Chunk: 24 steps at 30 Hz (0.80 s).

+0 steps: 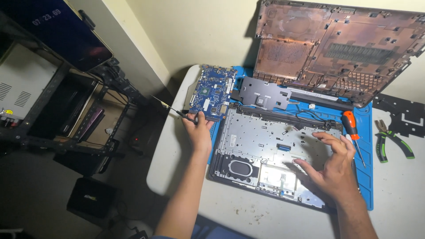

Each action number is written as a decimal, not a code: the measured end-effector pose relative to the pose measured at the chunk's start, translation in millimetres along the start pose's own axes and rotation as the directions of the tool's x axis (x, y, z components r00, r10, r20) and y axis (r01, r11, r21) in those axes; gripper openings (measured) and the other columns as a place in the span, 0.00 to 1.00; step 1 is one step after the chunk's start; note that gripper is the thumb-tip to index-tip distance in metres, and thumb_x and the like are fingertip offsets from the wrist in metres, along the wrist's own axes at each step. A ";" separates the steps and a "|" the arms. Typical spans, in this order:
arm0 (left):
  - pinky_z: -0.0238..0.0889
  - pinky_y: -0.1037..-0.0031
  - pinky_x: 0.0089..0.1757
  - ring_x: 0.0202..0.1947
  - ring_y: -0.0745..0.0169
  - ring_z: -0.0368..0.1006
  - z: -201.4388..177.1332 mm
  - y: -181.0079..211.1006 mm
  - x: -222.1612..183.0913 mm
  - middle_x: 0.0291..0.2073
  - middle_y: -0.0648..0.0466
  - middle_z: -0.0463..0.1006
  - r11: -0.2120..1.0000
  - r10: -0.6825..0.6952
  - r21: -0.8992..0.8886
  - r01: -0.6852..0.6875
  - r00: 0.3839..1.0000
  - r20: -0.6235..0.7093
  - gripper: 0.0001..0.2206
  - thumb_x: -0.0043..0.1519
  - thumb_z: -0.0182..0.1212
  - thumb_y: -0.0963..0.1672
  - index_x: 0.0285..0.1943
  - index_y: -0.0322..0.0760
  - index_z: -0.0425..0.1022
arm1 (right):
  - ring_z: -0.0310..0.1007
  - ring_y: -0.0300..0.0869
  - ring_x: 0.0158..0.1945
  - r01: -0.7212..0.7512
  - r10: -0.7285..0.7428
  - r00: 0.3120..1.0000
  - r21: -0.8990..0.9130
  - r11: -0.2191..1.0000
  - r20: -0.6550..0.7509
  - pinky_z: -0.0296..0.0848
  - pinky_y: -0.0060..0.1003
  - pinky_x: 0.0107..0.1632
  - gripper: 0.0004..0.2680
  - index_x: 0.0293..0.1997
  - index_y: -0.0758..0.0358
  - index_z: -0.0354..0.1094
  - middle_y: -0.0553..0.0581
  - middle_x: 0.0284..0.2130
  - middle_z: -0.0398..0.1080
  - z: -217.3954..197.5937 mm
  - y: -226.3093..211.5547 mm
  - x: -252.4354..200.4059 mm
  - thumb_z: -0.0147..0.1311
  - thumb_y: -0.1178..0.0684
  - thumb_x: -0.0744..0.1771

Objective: Disassembling a laptop to remove internal components such as the motherboard and screws.

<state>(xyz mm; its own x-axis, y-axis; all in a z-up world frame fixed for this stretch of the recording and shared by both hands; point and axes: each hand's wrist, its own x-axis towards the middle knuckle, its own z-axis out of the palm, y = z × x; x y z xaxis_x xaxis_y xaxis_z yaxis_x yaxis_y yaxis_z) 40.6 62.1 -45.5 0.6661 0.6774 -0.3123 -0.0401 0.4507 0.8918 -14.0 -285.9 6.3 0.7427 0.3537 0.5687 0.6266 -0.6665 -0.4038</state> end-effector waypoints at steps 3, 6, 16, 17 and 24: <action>0.74 0.49 0.56 0.48 0.53 0.75 -2.4 -4.7 8.7 0.47 0.48 0.67 1.000 -0.013 0.005 0.013 1.000 0.018 0.09 0.68 0.53 0.41 0.44 0.41 0.54 | 0.72 0.52 0.59 -0.011 0.011 1.000 -0.004 1.000 -0.008 0.44 0.63 0.75 0.29 0.61 0.60 0.47 0.60 0.59 0.67 -2.1 -1.4 0.6 0.66 0.44 0.61; 0.75 0.52 0.56 0.51 0.50 0.76 -1.8 6.5 4.5 0.49 0.46 0.70 0.997 -0.011 0.079 0.009 1.000 0.024 0.10 0.67 0.55 0.41 0.47 0.38 0.56 | 0.73 0.51 0.58 -0.054 0.054 0.998 0.006 0.999 -0.027 0.43 0.63 0.76 0.27 0.61 0.61 0.48 0.57 0.57 0.67 -1.2 2.2 -2.8 0.65 0.47 0.62; 0.86 0.61 0.40 0.43 0.47 0.82 -9.1 3.6 6.6 0.49 0.41 0.68 0.938 0.203 0.274 -0.210 0.978 0.053 0.15 0.64 0.62 0.42 0.45 0.34 0.57 | 0.73 0.47 0.56 -0.145 0.143 0.989 -0.065 0.987 -0.039 0.43 0.56 0.75 0.22 0.59 0.64 0.58 0.56 0.54 0.71 -4.9 7.2 -5.5 0.67 0.48 0.64; 0.86 0.61 0.40 0.43 0.47 0.82 -9.2 4.5 6.0 0.49 0.41 0.68 0.939 0.195 0.276 -0.204 0.979 0.062 0.15 0.64 0.62 0.42 0.45 0.34 0.57 | 0.73 0.47 0.56 -0.154 0.152 0.988 -0.073 0.985 -0.040 0.43 0.56 0.75 0.22 0.59 0.64 0.58 0.56 0.54 0.71 -6.6 7.3 -4.0 0.67 0.48 0.64; 0.84 0.66 0.46 0.45 0.55 0.81 -9.3 17.3 -11.7 0.55 0.44 0.69 0.963 0.160 0.212 -0.164 0.987 0.033 0.20 0.57 0.70 0.41 0.50 0.33 0.61 | 0.73 0.42 0.50 -0.202 0.217 0.974 -0.192 0.960 0.062 0.47 0.49 0.73 0.09 0.48 0.58 0.68 0.48 0.43 0.74 -20.6 5.9 2.4 0.60 0.47 0.68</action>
<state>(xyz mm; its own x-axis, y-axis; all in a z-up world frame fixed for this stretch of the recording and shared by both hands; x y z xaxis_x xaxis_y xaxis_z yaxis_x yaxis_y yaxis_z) 25.2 67.4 -29.4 0.6754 0.7211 -0.1544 0.0103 0.2001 0.9797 -13.4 -302.5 20.1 0.8742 0.2402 0.4221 0.4063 -0.8377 -0.3649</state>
